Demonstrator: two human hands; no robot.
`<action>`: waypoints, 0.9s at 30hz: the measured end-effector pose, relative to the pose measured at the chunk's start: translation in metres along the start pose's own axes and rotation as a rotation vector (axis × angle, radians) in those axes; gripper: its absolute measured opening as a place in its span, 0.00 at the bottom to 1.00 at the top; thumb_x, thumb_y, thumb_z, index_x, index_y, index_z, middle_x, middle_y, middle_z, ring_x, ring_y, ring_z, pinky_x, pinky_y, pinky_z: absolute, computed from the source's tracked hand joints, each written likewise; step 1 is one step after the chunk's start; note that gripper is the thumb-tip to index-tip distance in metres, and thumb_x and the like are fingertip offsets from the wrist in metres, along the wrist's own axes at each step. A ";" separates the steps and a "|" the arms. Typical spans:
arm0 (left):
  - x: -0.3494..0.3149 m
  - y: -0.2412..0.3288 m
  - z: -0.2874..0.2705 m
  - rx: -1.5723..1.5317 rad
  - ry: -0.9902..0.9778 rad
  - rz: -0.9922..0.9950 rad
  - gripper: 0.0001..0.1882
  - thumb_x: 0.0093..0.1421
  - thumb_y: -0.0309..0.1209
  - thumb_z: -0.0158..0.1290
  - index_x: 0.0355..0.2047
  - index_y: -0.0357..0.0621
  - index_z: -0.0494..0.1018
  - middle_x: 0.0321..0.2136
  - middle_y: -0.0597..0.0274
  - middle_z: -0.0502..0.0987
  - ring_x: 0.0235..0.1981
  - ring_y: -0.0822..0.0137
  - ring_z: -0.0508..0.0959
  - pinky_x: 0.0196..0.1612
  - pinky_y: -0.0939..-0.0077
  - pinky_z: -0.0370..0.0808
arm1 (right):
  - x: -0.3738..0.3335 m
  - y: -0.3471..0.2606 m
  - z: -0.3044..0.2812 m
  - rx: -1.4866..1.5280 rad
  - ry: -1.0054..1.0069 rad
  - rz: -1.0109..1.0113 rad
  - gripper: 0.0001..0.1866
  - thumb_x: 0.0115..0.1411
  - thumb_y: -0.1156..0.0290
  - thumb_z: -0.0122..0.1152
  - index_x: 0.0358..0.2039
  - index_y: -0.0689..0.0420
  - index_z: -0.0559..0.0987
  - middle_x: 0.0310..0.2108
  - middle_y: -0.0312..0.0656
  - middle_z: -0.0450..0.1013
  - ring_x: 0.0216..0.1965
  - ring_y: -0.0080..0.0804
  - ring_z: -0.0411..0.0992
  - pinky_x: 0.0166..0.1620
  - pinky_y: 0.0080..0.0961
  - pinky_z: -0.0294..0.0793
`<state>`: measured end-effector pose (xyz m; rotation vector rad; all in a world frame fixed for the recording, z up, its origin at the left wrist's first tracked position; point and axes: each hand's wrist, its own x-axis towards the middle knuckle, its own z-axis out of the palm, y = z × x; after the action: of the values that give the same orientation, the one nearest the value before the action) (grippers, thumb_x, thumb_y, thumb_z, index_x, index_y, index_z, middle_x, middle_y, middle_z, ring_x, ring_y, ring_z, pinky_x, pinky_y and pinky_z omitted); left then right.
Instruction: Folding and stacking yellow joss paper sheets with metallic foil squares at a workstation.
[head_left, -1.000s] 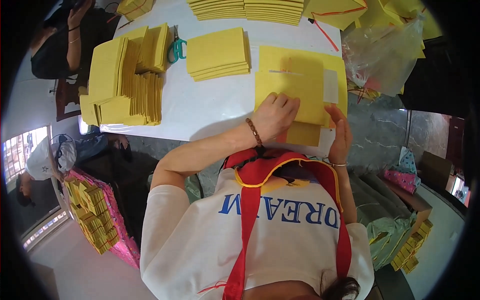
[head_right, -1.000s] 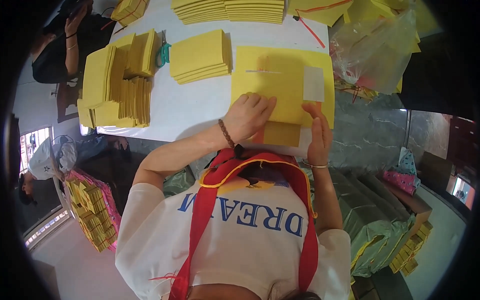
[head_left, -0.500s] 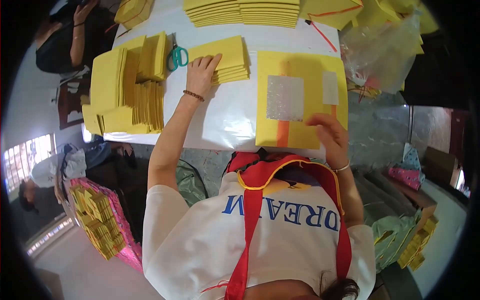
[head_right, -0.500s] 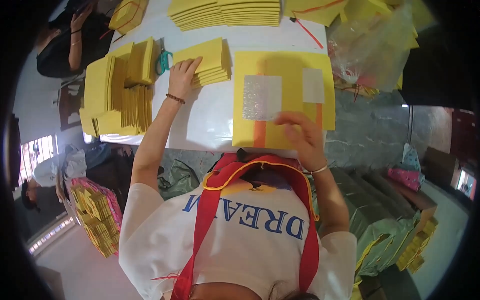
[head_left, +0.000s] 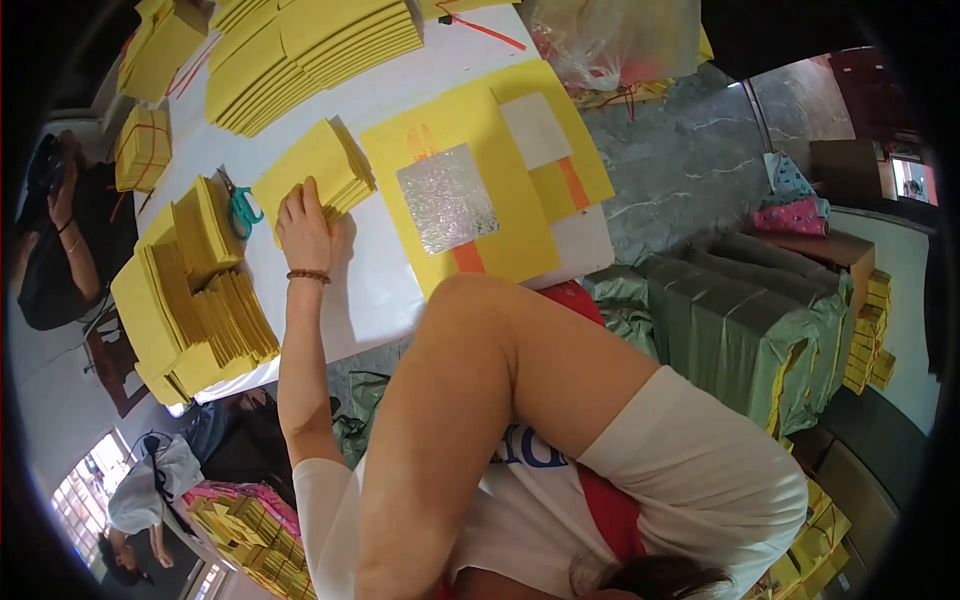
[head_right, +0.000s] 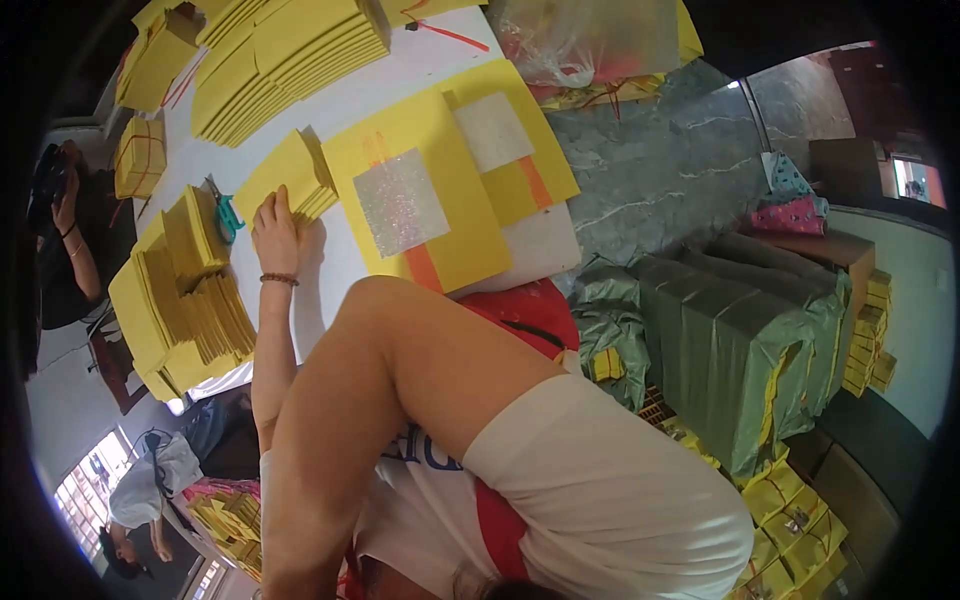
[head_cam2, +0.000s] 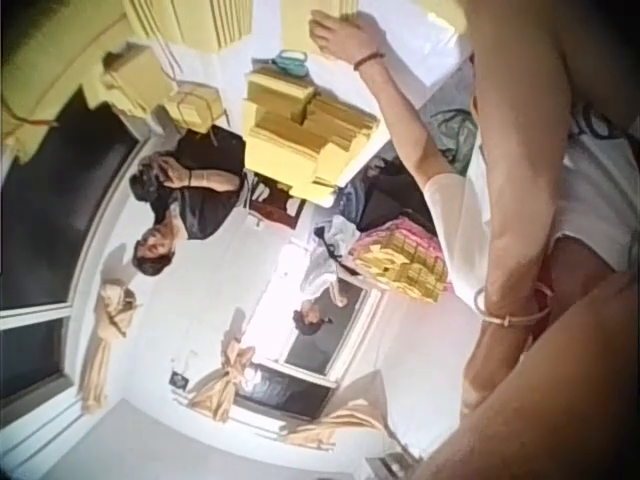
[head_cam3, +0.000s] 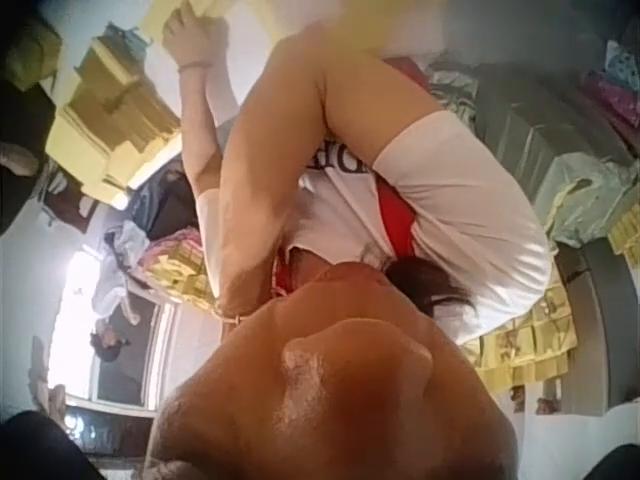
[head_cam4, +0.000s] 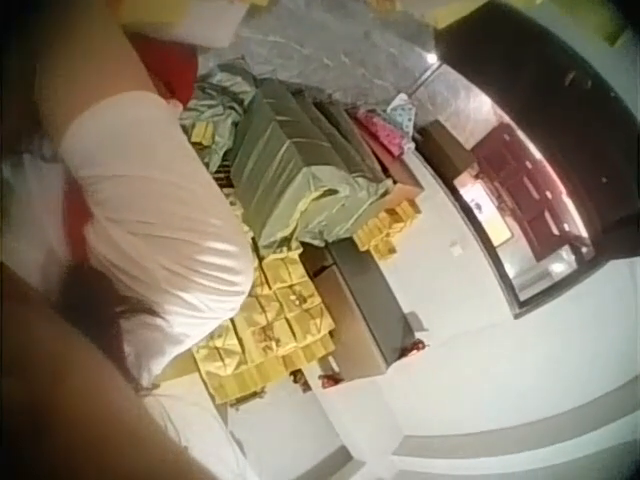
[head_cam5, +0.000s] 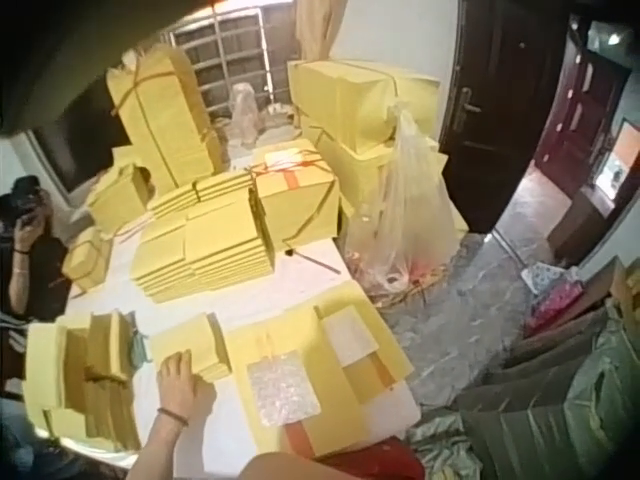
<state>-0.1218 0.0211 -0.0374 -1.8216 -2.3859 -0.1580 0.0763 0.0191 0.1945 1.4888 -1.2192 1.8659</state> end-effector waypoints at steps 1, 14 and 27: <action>0.002 0.002 -0.008 -0.045 -0.006 -0.009 0.36 0.45 0.30 0.52 0.57 0.44 0.56 0.50 0.49 0.62 0.51 0.49 0.62 0.51 0.54 0.61 | 0.000 0.000 0.001 0.004 0.010 0.003 0.07 0.58 0.74 0.48 0.32 0.65 0.72 0.27 0.47 0.68 0.38 0.37 0.69 0.43 0.29 0.65; 0.021 0.000 -0.013 -0.138 0.235 0.059 0.13 0.61 0.40 0.44 0.42 0.50 0.72 0.47 0.57 0.69 0.50 0.55 0.66 0.51 0.58 0.60 | 0.005 0.008 0.026 0.064 0.080 0.006 0.07 0.58 0.75 0.47 0.34 0.65 0.72 0.29 0.48 0.68 0.39 0.36 0.68 0.44 0.29 0.65; 0.009 0.063 -0.077 -0.632 0.262 0.186 0.08 0.53 0.23 0.49 0.35 0.38 0.72 0.33 0.50 0.74 0.36 0.50 0.72 0.38 0.63 0.68 | 0.016 0.032 0.047 0.104 0.147 0.026 0.08 0.58 0.75 0.47 0.35 0.65 0.71 0.30 0.48 0.68 0.40 0.36 0.68 0.45 0.29 0.65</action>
<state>-0.0603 0.0331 0.0400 -2.0746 -2.1051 -1.1622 0.0711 -0.0391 0.1992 1.3661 -1.0931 2.0445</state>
